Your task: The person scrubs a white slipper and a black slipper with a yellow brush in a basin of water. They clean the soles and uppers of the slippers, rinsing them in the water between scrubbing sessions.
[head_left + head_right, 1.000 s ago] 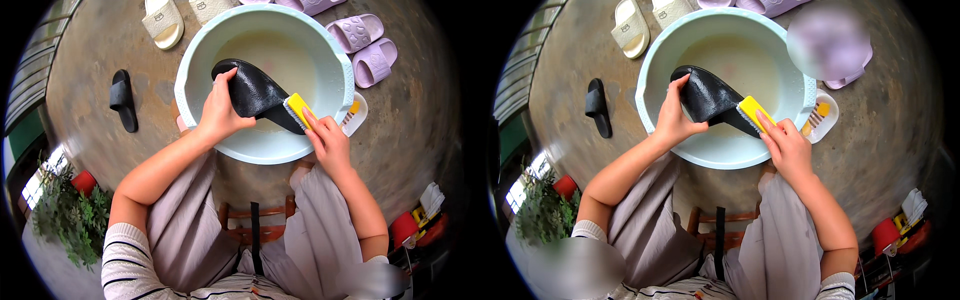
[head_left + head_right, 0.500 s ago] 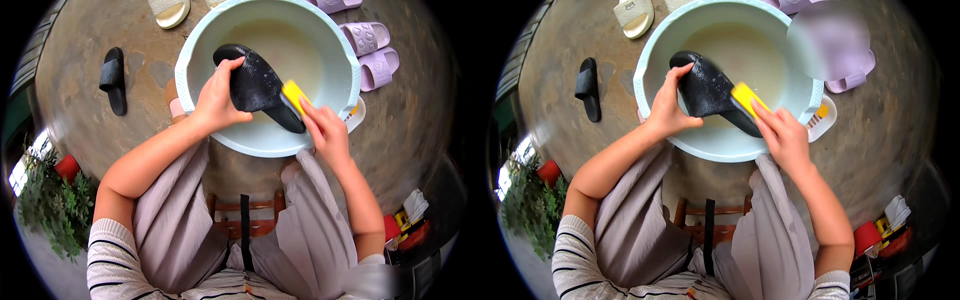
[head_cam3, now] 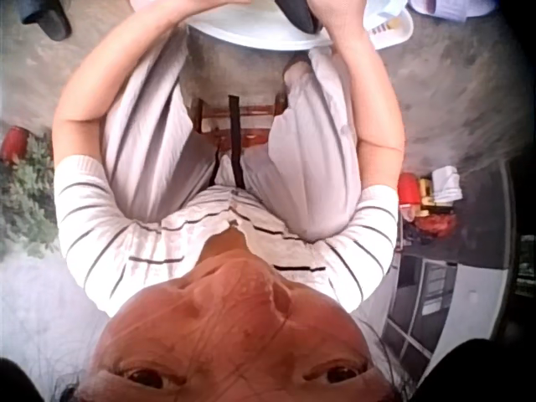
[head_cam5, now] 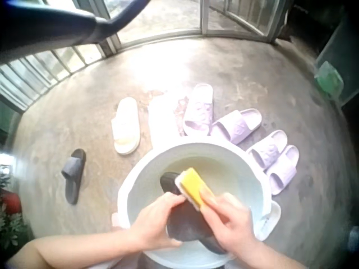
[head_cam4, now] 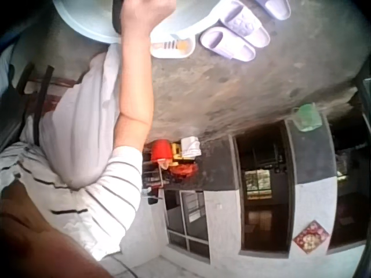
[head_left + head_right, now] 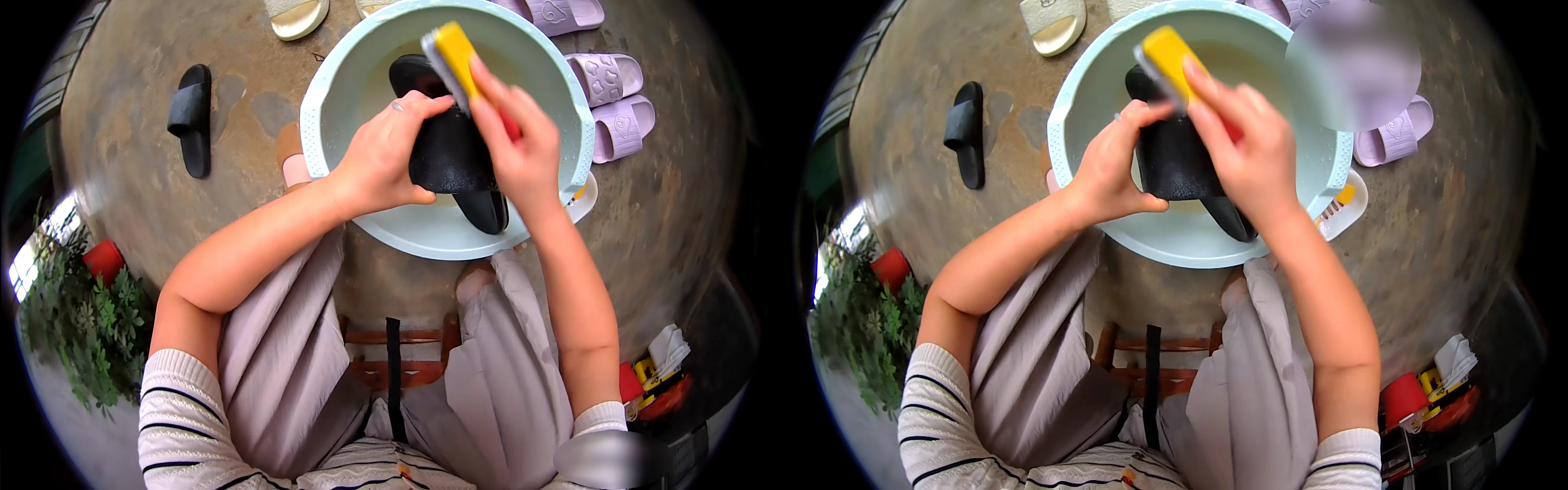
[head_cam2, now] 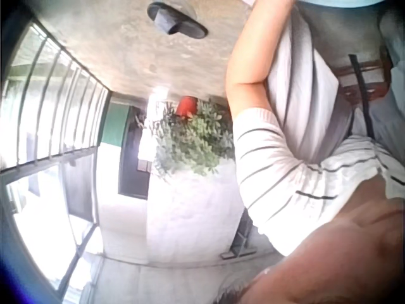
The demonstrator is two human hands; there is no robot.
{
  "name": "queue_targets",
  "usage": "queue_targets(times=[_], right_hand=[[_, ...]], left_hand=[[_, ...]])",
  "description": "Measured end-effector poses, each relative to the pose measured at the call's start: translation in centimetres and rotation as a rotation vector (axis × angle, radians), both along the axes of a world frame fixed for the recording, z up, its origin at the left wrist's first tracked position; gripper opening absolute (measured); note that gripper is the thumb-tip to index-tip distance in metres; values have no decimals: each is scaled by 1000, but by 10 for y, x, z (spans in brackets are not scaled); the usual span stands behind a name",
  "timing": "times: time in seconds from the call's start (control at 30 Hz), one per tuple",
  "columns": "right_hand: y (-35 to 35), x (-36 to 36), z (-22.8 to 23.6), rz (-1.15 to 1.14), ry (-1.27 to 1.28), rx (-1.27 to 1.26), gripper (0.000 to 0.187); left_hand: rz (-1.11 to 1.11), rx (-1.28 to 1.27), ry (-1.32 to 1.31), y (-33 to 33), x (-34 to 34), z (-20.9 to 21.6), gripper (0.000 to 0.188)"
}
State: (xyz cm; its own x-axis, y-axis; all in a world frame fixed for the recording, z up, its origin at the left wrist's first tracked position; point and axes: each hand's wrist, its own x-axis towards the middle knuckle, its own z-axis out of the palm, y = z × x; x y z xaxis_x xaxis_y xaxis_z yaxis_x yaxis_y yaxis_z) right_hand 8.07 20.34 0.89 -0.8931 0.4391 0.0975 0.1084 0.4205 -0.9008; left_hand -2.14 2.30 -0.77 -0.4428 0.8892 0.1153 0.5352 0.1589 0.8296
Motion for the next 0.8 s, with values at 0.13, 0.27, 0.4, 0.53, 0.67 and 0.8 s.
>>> queue_targets(times=[0.13, 0.27, 0.4, 0.53, 0.67, 0.8], right_hand=[[-7, 40, 6, 63, -88, 57, 45], [-13, 99, -2, -23, -223, -1, 42], [-5, 20, 0, -74, -65, 76, 44], [-32, 59, 4, 14, -214, 78, 45], [-30, 76, -5, -55, -286, 104, 44], [-22, 72, -27, -123, -323, -7, 37]], left_hand=[[0, 32, 55, -5, -7, -2, 102], [49, -4, 34, 2, 2, 3, 103], [11, -103, 83, 16, 0, 14, 99], [107, -333, 19, 11, -1, 9, 101], [29, -239, 0, 1, -3, -1, 104], [-221, -555, 113, 0, -2, 17, 104]])
